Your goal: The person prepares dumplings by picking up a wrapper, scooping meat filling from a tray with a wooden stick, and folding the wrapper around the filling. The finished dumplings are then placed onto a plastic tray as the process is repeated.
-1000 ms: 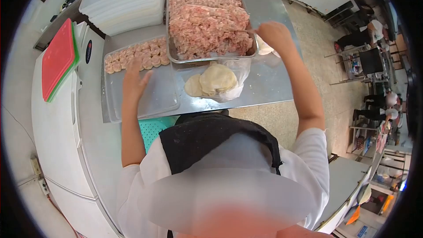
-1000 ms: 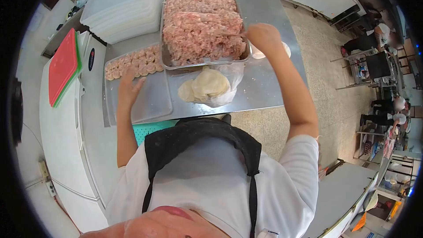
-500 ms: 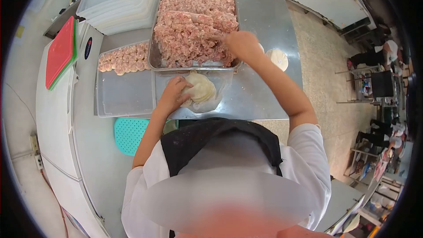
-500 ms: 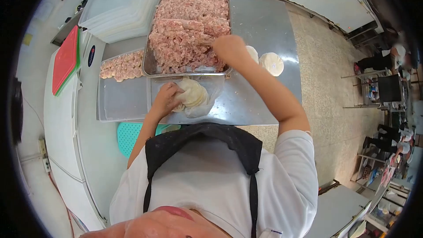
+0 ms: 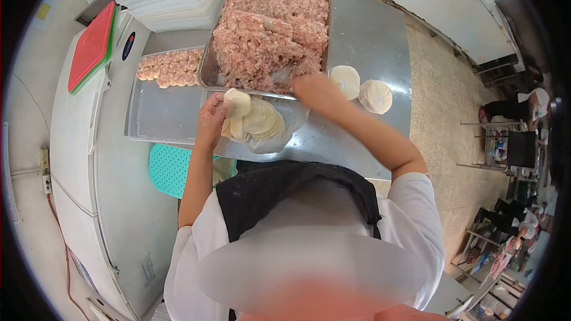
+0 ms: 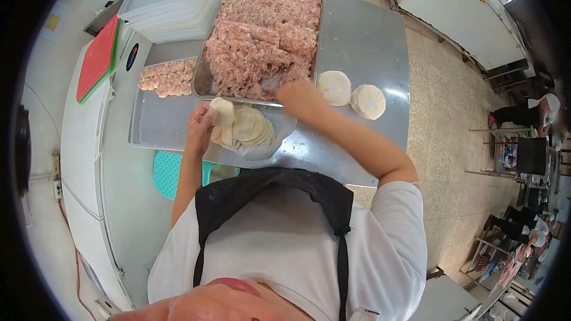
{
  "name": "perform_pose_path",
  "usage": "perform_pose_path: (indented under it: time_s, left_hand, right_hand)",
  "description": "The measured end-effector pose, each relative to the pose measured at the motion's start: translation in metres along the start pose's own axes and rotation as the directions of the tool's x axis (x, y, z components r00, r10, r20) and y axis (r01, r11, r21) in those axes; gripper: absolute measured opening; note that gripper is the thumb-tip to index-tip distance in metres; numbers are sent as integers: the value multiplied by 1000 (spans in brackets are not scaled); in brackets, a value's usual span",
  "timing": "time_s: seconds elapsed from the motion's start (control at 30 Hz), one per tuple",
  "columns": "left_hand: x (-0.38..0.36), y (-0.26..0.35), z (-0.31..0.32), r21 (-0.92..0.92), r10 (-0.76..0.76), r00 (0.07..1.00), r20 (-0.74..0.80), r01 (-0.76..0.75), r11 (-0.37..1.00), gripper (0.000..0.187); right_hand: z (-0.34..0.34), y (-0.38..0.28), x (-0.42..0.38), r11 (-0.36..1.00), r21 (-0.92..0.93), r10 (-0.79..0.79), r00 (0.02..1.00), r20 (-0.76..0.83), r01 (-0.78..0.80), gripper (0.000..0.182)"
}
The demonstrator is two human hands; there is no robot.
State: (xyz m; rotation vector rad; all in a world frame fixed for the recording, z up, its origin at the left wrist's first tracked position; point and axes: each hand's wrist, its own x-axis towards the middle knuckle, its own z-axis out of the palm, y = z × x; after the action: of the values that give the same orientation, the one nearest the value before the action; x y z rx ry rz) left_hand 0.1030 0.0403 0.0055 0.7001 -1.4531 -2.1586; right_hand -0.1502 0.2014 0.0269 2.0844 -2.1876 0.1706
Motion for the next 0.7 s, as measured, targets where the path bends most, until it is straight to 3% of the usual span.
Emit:
perform_pose_path:
  time_s: [0.07, 0.1, 0.17, 0.2, 0.27, 0.3, 0.33, 0.37, 0.43, 0.47, 0.5, 0.57, 0.6, 0.63, 0.67, 0.7]
  left_hand:
    - [-1, 3, 1, 351, 140, 989, -51, -113, 930, 25]
    - [-2, 6, 0, 346, 136, 989, -57, -108, 932, 25]
    - [1, 14, -4, 203, 149, 986, -72, -132, 970, 30]
    - [3, 19, -7, 195, 148, 986, -77, -130, 972, 30]
    - [6, 28, -15, -188, -49, 985, -165, 18, 982, 33]
    - [7, 35, -17, -195, -49, 985, -165, 16, 981, 33]
    - [7, 41, -19, 201, 108, 990, -93, -88, 976, 32]
    - [9, 46, -22, 555, 226, 973, 36, -208, 805, 31]
    - [25, 36, -48, 553, 221, 971, 89, -233, 800, 29]
    - [33, 30, -62, 555, 215, 966, 142, -258, 791, 28]
    - [40, 31, -65, 550, 217, 965, 150, -264, 792, 28]
    - [51, 32, -59, 534, 388, 919, 79, -367, 762, 26]
    - [57, 32, -55, 529, 387, 918, 84, -370, 764, 26]
    - [63, 32, -50, 262, 279, 960, -35, -261, 929, 27]
    - [67, 32, -50, -42, 131, 985, -112, -136, 990, 28]
    - [70, 34, -53, -48, 124, 987, -103, -129, 990, 28]
  right_hand:
    - [-18, -26, -5, 992, -124, 56, 977, 204, -31, 11]
    - [-31, -18, -2, 992, -124, 51, 976, 212, -25, 11]
    - [-57, 11, 8, 991, -57, 133, 936, 324, -122, 12]
    - [-58, 15, 14, 973, -138, 221, 929, 298, -187, 15]
    - [-24, 8, 16, 981, -74, 191, 940, 282, -177, 16]
    - [-4, 3, 18, 986, -7, 165, 953, 256, -169, 18]
    - [10, -7, 19, 986, -12, 164, 952, 260, -167, 18]
    - [23, -20, 18, 977, 24, 197, 945, 260, -210, 19]
    - [26, -27, 20, 965, 56, 233, 935, 266, -257, 21]
    - [21, -22, 16, 914, 246, 257, 930, 263, -322, 24]
    - [16, -18, 14, 826, 423, 282, 923, 260, -372, 27]
    - [6, -16, 13, 771, 474, 302, 899, 316, -426, 29]
    - [-2, -18, 16, 709, 523, 311, 875, 372, -474, 32]
    - [-10, -19, 19, 709, 518, 318, 872, 372, -479, 32]
    - [-20, -20, 22, 742, 426, 344, 840, 420, -517, 33]
    - [-25, -24, 24, 767, 330, 375, 802, 465, -550, 34]
